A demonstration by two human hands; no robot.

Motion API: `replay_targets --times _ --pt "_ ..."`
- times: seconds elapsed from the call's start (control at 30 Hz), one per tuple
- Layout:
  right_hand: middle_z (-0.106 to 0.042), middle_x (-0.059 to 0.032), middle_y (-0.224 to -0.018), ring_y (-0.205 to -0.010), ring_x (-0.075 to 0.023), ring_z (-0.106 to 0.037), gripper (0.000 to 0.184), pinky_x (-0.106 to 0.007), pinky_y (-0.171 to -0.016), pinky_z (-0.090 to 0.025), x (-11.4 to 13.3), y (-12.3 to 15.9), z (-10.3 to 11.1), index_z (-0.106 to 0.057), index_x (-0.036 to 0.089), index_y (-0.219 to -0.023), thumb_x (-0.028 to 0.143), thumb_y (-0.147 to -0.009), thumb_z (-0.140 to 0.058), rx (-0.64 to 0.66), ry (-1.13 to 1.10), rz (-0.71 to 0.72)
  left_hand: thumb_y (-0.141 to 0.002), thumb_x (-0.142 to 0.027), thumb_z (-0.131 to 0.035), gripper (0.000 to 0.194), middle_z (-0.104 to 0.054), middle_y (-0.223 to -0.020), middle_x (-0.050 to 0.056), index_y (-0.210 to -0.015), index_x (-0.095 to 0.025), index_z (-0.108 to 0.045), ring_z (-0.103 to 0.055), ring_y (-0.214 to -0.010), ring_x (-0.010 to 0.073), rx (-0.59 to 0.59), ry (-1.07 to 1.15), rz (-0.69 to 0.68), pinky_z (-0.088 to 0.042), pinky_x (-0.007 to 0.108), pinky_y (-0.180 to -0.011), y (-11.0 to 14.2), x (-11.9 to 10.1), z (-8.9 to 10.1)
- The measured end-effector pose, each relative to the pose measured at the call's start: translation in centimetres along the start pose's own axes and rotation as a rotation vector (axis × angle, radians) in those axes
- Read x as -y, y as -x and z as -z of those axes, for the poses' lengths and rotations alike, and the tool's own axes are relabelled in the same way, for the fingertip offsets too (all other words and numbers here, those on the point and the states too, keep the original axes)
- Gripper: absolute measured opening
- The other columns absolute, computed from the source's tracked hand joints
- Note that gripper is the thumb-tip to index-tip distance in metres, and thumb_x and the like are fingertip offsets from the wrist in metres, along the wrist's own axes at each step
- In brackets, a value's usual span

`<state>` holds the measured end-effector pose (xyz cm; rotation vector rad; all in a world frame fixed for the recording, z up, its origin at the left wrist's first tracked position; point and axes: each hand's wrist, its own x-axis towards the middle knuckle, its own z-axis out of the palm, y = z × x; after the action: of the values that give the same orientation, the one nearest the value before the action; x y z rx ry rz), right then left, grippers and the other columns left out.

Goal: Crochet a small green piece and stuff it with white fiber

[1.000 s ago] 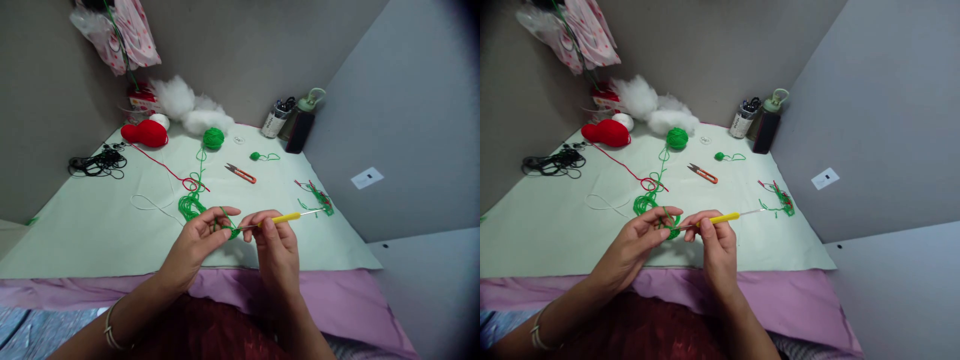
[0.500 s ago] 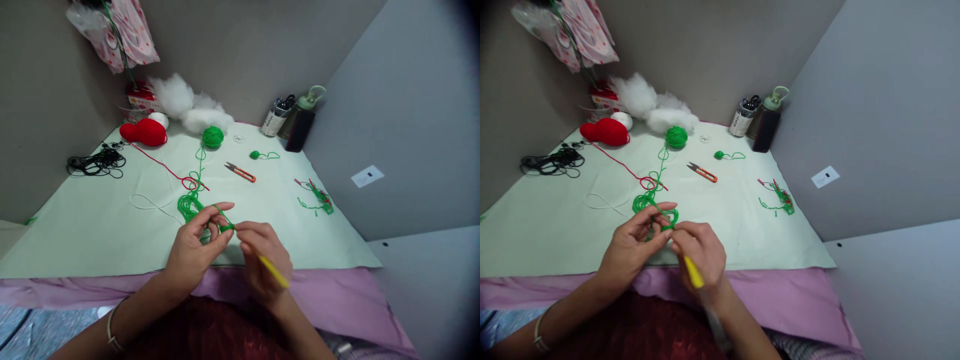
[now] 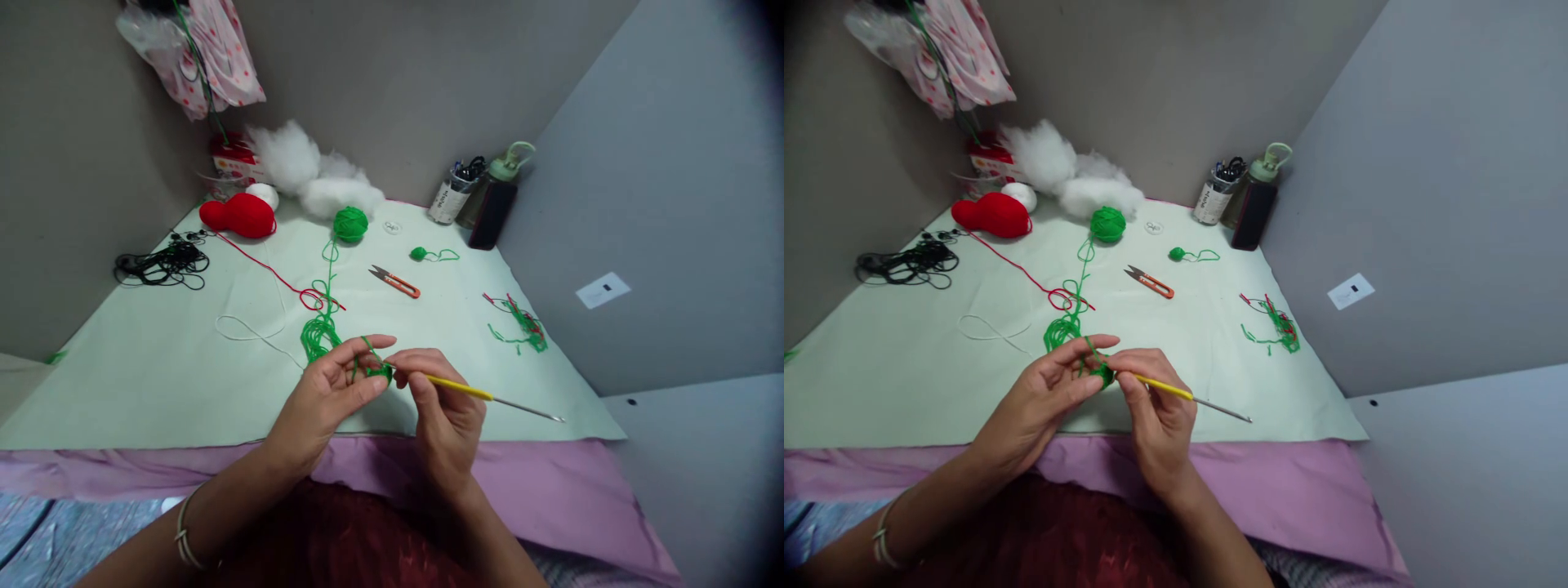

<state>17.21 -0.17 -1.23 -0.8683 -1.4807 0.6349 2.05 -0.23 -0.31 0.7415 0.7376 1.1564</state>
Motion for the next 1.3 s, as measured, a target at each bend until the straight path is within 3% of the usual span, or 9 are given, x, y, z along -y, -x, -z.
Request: replay_targets --times 0.17,0.3,0.4,0.5,0.6,0.87,1.0,1.17,1.3 --pt "-0.079 -0.0049 -0.108 -0.093 -0.0193 -0.072 0.035 -0.033 -0.077 -0.059 -0.1 0.8 0.1 -0.079 0.032 -0.117 0.007 -0.095 -0.069 0.04 0.404 0.282 -0.079 -0.029 -0.092 0.041 -0.06 -0.075 -0.004 -0.119 -0.025 -0.083 -0.043 -0.061 0.0047 -0.055 0.142 0.078 -0.042 0.016 -0.064 -0.3 0.1 0.0" --pt "-0.079 -0.0042 -0.097 -0.086 -0.0197 -0.071 0.028 -0.034 -0.074 -0.058 -0.1 0.3 0.7 -0.079 0.029 -0.113 0.011 -0.1 -0.063 -0.036 0.199 0.147 -0.084 -0.027 -0.087 0.034 -0.033 -0.057 -0.011 -0.117 -0.017 -0.084 -0.019 -0.053 0.0048 0.026 0.274 0.242 -0.05 0.021 -0.076 -0.5 -0.4 0.4" --pt "-0.074 -0.0024 -0.086 -0.073 -0.0166 -0.065 0.02 -0.032 -0.067 -0.054 -0.1 -0.3 0.8 -0.078 0.026 -0.099 0.019 -0.103 -0.06 -0.087 -0.077 -0.075 -0.086 -0.027 -0.085 0.031 -0.049 -0.066 -0.007 -0.116 -0.021 -0.085 -0.03 -0.057 0.0061 0.018 0.195 0.155 -0.05 0.025 -0.085 -0.5 -0.5 0.5" --pt "-0.075 -0.0031 -0.089 -0.079 -0.0168 -0.067 0.017 -0.031 -0.069 -0.054 -0.1 -0.5 0.5 -0.079 0.025 -0.098 0.024 -0.103 -0.063 -0.016 -0.159 -0.122 -0.083 -0.027 -0.087 0.033 -0.069 -0.095 0.001 -0.117 -0.029 -0.084 -0.051 -0.078 0.0113 0.017 0.04 0.05 -0.045 0.023 -0.078 -0.3 -0.3 0.3" --pt "-0.077 -0.0027 -0.091 -0.081 -0.016 -0.067 0.016 -0.029 -0.071 -0.054 -0.2 -0.5 0.5 -0.08 0.026 -0.099 0.025 -0.102 -0.064 -0.004 -0.158 -0.167 -0.087 -0.032 -0.084 0.031 -0.072 -0.104 0.003 -0.118 -0.032 -0.083 -0.056 -0.094 0.0171 0.034 -0.081 0.023 -0.043 0.025 -0.078 -0.1 -0.1 0.4" --pt "-0.077 -0.0031 -0.091 -0.072 -0.0139 -0.065 0.023 -0.029 -0.071 -0.056 -0.5 -0.5 1.0 -0.073 0.023 -0.096 0.035 -0.106 -0.057 0.041 -0.307 -0.308 -0.088 -0.028 -0.079 0.028 -0.068 -0.097 0.003 -0.116 -0.029 -0.083 -0.057 -0.098 0.02 0.01 -0.162 -0.004 -0.043 0.031 -0.091 0.1 -0.4 1.1" --pt "-0.076 -0.0035 -0.093 -0.079 -0.0154 -0.069 0.02 -0.03 -0.073 -0.058 0.3 -0.4 1.2 -0.073 0.023 -0.1 0.025 -0.107 -0.054 0.082 -0.134 -0.19 -0.09 -0.026 -0.078 0.029 -0.067 -0.096 0.002 -0.118 -0.03 -0.082 -0.059 -0.095 0.0191 0.01 -0.268 -0.063 -0.044 0.031 -0.09 0.1 -0.3 1.3" --pt "-0.077 -0.006 -0.098 -0.089 -0.0191 -0.072 0.024 -0.035 -0.078 -0.059 0.9 0.0 1.1 -0.069 0.024 -0.115 0.011 -0.103 -0.053 0.188 0.271 0.243 -0.086 -0.019 -0.079 0.032 -0.064 -0.092 0.001 -0.117 -0.029 -0.083 -0.054 -0.082 0.0171 -0.145 -0.451 -0.195 -0.044 0.03 -0.08 0.2 -0.1 0.8" --pt "-0.079 -0.0081 -0.11 -0.097 -0.0223 -0.075 0.033 -0.037 -0.076 -0.062 0.3 0.7 0.7 -0.071 0.03 -0.124 0.01 -0.099 -0.063 0.152 0.56 0.419 -0.082 -0.025 -0.086 0.048 -0.064 -0.091 0.0 -0.13 -0.028 -0.078 -0.051 -0.074 0.0134 -0.118 -0.168 -0.075 -0.047 0.027 -0.076 0.2 -0.1 0.4"
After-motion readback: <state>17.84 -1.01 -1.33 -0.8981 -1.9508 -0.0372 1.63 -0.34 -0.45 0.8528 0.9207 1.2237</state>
